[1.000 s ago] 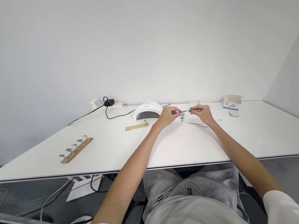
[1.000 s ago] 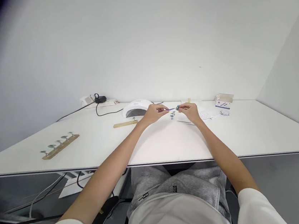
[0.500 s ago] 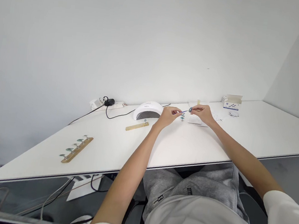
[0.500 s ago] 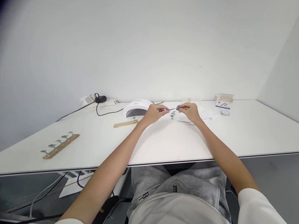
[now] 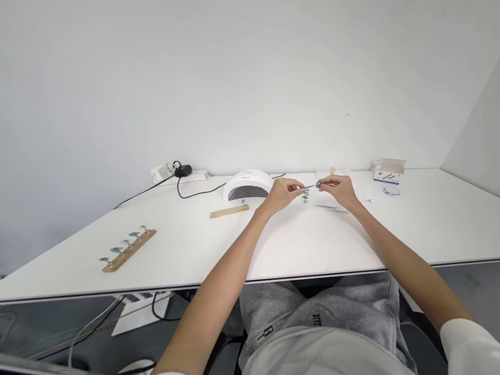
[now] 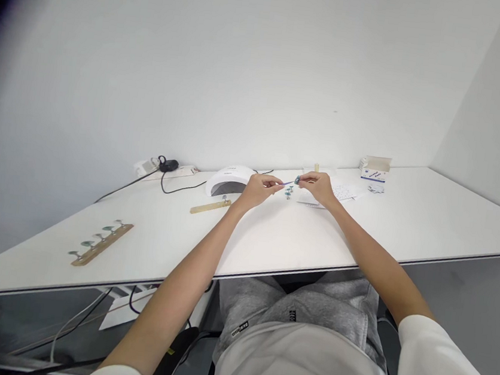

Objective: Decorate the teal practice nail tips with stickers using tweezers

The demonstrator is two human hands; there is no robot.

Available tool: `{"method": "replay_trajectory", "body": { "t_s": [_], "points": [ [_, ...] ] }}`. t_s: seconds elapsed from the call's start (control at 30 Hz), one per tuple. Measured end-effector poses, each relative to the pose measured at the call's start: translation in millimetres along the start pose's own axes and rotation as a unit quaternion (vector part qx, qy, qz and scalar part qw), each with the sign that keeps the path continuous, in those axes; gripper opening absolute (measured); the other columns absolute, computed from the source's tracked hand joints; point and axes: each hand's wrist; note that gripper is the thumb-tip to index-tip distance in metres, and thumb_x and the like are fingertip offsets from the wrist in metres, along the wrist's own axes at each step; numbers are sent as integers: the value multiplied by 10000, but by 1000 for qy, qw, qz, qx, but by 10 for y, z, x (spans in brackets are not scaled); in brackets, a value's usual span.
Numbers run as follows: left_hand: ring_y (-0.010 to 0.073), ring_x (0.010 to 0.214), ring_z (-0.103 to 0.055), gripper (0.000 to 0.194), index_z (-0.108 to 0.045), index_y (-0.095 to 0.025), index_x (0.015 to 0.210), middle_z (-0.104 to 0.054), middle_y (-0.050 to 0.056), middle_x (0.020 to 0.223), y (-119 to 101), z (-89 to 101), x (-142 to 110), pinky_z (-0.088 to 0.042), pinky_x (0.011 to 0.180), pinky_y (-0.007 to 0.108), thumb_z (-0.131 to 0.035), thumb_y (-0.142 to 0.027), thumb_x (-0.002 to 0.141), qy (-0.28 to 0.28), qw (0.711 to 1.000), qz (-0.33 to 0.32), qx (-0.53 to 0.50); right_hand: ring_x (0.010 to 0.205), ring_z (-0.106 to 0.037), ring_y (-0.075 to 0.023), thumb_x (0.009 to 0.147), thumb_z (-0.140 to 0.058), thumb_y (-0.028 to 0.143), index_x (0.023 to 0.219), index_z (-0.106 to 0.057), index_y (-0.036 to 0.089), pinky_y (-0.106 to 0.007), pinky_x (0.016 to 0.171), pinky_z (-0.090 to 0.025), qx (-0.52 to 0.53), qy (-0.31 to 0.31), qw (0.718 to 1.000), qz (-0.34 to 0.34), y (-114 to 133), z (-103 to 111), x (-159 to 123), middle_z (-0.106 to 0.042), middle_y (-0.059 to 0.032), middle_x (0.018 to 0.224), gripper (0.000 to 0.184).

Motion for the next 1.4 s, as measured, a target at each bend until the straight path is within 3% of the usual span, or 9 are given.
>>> {"method": "replay_trajectory", "body": {
  "t_s": [0.47, 0.77, 1.4],
  "points": [
    [87, 502, -422, 225, -748, -140, 771, -574, 2, 563, -12, 6, -2, -335, 495, 225, -671, -341, 708, -6, 1000, -3, 8, 672, -664, -189, 592, -805, 302, 690, -733, 154, -376, 758, -566, 9, 1, 1000, -10, 27, -1, -10, -704, -61, 716, 192],
    [87, 511, -421, 223, -754, -138, 785, -583, 7, 580, -38, 20, -8, -332, 498, 225, -668, -328, 705, -3, 1000, 10, 15, 669, -666, -198, 569, -817, 379, 692, -736, 161, -384, 755, -577, -1, -1, 1000, -8, -2, 8, 7, -709, -62, 715, 263],
    [92, 518, -434, 232, -750, -145, 773, -610, 19, 602, -18, 9, -11, -348, 507, 227, -658, -350, 716, 2, 1000, -8, 17, 675, -669, -194, 574, -810, 360, 685, -733, 160, -374, 758, -574, -6, -4, 1000, -11, 15, 1, 0, -711, -59, 720, 241]
  ]
}}
Point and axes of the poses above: each hand's wrist, its own x-axis towards the middle knuckle, its own z-axis out of the back of the hand, y = z × x
